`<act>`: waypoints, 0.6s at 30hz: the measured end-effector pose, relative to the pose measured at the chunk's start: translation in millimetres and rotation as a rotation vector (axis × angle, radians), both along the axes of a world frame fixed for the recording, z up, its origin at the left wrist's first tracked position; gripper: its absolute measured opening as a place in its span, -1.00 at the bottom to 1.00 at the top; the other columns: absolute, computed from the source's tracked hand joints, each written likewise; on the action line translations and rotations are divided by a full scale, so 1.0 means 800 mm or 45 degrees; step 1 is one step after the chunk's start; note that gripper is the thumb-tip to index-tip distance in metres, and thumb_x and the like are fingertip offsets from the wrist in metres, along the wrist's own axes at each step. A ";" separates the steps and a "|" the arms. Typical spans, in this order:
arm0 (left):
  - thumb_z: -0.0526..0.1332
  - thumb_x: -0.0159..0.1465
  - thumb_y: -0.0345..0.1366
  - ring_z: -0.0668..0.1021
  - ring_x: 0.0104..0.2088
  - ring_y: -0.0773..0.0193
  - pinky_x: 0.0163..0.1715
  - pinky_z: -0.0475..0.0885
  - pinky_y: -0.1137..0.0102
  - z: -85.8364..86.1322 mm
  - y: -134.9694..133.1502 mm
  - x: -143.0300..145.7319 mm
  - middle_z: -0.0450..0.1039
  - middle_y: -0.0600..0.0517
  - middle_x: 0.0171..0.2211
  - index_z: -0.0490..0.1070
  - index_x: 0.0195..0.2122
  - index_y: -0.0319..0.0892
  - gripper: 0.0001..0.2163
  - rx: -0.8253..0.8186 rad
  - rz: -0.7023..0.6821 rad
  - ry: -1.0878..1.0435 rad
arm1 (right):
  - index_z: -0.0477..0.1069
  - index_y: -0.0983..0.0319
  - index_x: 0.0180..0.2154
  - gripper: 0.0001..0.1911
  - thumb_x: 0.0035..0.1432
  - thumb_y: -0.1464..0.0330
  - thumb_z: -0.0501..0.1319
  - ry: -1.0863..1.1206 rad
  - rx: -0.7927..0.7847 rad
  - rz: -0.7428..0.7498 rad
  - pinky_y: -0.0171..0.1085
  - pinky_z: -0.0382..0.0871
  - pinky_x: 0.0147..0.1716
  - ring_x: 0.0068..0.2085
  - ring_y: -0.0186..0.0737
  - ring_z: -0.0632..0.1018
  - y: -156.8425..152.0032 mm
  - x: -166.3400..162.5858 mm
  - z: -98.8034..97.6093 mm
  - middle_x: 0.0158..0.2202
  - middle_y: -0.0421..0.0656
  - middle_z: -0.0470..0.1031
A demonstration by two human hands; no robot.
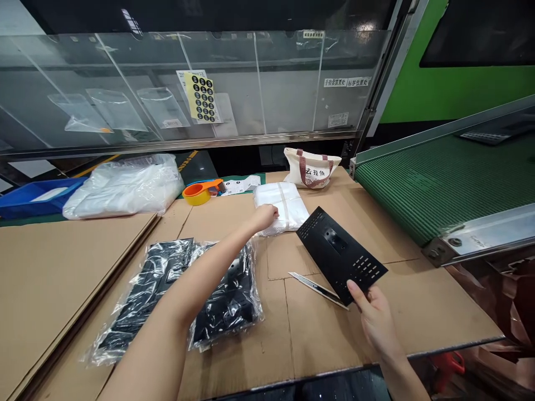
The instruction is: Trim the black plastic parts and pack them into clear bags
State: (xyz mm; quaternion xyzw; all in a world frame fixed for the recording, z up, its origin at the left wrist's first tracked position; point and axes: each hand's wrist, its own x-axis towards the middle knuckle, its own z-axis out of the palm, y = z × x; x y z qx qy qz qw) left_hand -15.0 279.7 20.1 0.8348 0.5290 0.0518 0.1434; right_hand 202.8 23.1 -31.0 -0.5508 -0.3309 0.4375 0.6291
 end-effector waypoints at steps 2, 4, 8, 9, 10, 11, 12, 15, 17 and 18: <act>0.19 0.31 -0.20 0.52 -0.17 0.21 -0.15 0.47 0.19 -0.002 0.001 0.000 0.46 -0.04 -0.15 0.42 -0.14 -0.23 -0.79 -0.008 0.000 -0.026 | 0.51 0.24 -0.18 -0.57 0.06 0.05 0.31 -0.158 0.046 0.028 -0.14 0.36 0.02 -0.04 -0.02 0.54 0.011 -0.007 0.007 -0.15 -0.06 0.60; 0.20 0.30 -0.20 0.52 -0.16 0.20 -0.14 0.47 0.19 -0.004 0.003 0.000 0.46 -0.04 -0.14 0.42 -0.14 -0.23 -0.79 -0.018 0.014 -0.051 | 0.52 0.27 -0.22 -0.55 0.11 0.01 0.24 -0.372 0.094 0.051 -0.16 0.40 -0.08 -0.12 -0.01 0.55 0.024 -0.016 0.013 -0.19 -0.03 0.60; 0.21 0.30 -0.21 0.52 -0.16 0.20 -0.15 0.47 0.18 -0.007 0.006 0.000 0.46 -0.04 -0.14 0.42 -0.14 -0.24 -0.79 -0.045 0.082 -0.119 | 0.51 0.28 -0.33 -0.52 0.16 -0.02 0.14 -0.627 0.147 0.130 -0.23 0.40 -0.32 -0.34 -0.08 0.54 0.051 -0.033 0.018 -0.37 -0.05 0.59; 0.21 0.30 -0.21 0.52 -0.17 0.20 -0.15 0.48 0.18 -0.008 0.007 0.000 0.46 -0.04 -0.14 0.42 -0.14 -0.24 -0.79 -0.057 0.099 -0.142 | 0.51 0.27 -0.34 -0.54 0.16 -0.01 0.14 -0.649 0.153 0.151 -0.24 0.38 -0.35 -0.38 -0.09 0.53 0.056 -0.037 0.018 -0.42 -0.06 0.57; 0.21 0.30 -0.21 0.53 -0.17 0.20 -0.15 0.48 0.18 -0.009 0.008 -0.001 0.46 -0.04 -0.15 0.42 -0.14 -0.24 -0.79 -0.071 0.116 -0.169 | 0.50 0.26 -0.35 -0.55 0.17 0.01 0.12 -0.678 0.157 0.168 -0.24 0.36 -0.38 -0.42 -0.11 0.51 0.060 -0.040 0.017 -0.45 -0.08 0.56; 0.21 0.30 -0.22 0.53 -0.17 0.20 -0.15 0.48 0.18 -0.009 0.008 -0.002 0.46 -0.04 -0.15 0.42 -0.14 -0.24 -0.79 -0.086 0.133 -0.201 | 0.49 0.25 -0.35 -0.57 0.18 0.02 0.11 -0.707 0.158 0.182 -0.25 0.34 -0.40 -0.44 -0.12 0.50 0.063 -0.043 0.017 -0.48 -0.09 0.55; 0.22 0.29 -0.22 0.53 -0.18 0.21 -0.16 0.48 0.19 -0.009 0.009 -0.003 0.46 -0.03 -0.16 0.43 -0.15 -0.24 -0.80 -0.101 0.153 -0.238 | 0.48 0.24 -0.36 -0.58 0.19 0.04 0.10 -0.736 0.156 0.191 -0.25 0.32 -0.42 -0.46 -0.12 0.49 0.065 -0.045 0.016 -0.49 -0.09 0.54; 0.22 0.30 -0.23 0.53 -0.22 0.24 -0.21 0.50 0.23 -0.007 0.011 -0.005 0.47 -0.02 -0.18 0.43 -0.16 -0.24 -0.81 -0.142 0.237 -0.388 | 0.47 0.22 -0.35 -0.59 0.20 0.05 0.07 -0.809 0.147 0.199 -0.24 0.28 -0.46 -0.49 -0.10 0.48 0.067 -0.049 0.014 -0.48 -0.06 0.54; 0.20 0.31 -0.22 0.54 -0.25 0.26 -0.25 0.51 0.26 -0.002 0.012 -0.005 0.47 -0.03 -0.18 0.41 -0.13 -0.25 -0.79 -0.157 0.305 -0.524 | 0.46 0.22 -0.35 -0.58 0.20 0.04 0.05 -0.844 0.140 0.195 -0.23 0.27 -0.49 -0.51 -0.10 0.47 0.067 -0.050 0.012 -0.50 -0.05 0.53; 0.18 0.32 -0.22 0.54 -0.25 0.26 -0.27 0.51 0.28 0.001 0.012 -0.004 0.46 -0.03 -0.18 0.40 -0.10 -0.25 -0.78 -0.156 0.337 -0.597 | 0.46 0.23 -0.35 -0.57 0.21 0.04 0.04 -0.858 0.138 0.194 -0.23 0.26 -0.50 -0.52 -0.09 0.47 0.067 -0.051 0.011 -0.51 -0.05 0.53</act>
